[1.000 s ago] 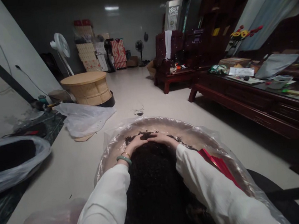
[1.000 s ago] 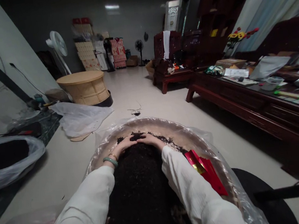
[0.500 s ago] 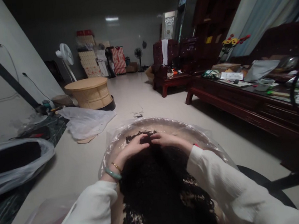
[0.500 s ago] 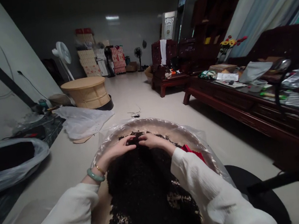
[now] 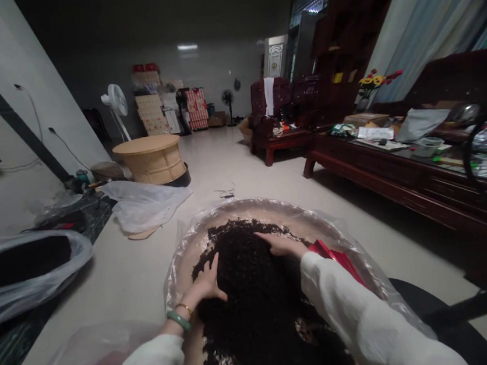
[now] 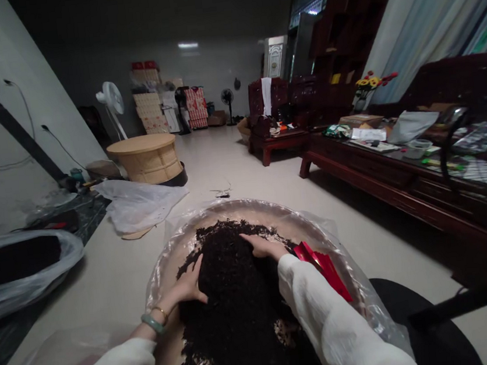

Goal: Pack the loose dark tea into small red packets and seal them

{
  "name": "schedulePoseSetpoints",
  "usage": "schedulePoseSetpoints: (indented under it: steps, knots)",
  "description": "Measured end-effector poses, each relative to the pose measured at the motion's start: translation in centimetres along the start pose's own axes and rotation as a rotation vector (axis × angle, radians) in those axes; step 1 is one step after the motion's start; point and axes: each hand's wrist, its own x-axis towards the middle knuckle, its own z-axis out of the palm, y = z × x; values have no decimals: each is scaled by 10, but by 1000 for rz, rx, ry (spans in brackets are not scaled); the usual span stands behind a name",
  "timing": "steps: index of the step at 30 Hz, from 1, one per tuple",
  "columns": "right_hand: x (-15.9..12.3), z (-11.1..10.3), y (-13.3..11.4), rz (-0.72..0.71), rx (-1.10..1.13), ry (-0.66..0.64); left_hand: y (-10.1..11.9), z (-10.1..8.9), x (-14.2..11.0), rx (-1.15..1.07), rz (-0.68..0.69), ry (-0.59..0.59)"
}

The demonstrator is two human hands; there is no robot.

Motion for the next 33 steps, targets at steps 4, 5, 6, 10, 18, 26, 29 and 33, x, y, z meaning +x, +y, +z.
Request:
schedulePoseSetpoints:
  steps: [4, 5, 6, 10, 18, 26, 29, 33]
  knots:
    - [6, 1, -24, -119, -7, -33, 30, -1, -7, 3, -24, 6]
    - [4, -1, -30, -152, -11, -29, 39, -4, -9, -3, -6, 25]
    - [2, -2, -35, -193, -18, -22, 47, -7, -12, -14, 14, 48]
    - [-19, -9, -53, -395, -16, 4, 74, -16, -24, -133, 159, 154]
    - [-68, -11, -21, -193, 84, 36, 56, -24, -56, -26, 34, 134]
    - [-84, 62, -22, -5, 82, 130, 71, 48, -74, 5, -71, 193]
    - [-85, 62, -37, -45, 62, 224, 87, 50, -68, -31, 35, 291]
    - [-65, 33, -44, -58, -37, 185, 98, 16, -46, 94, 15, 305]
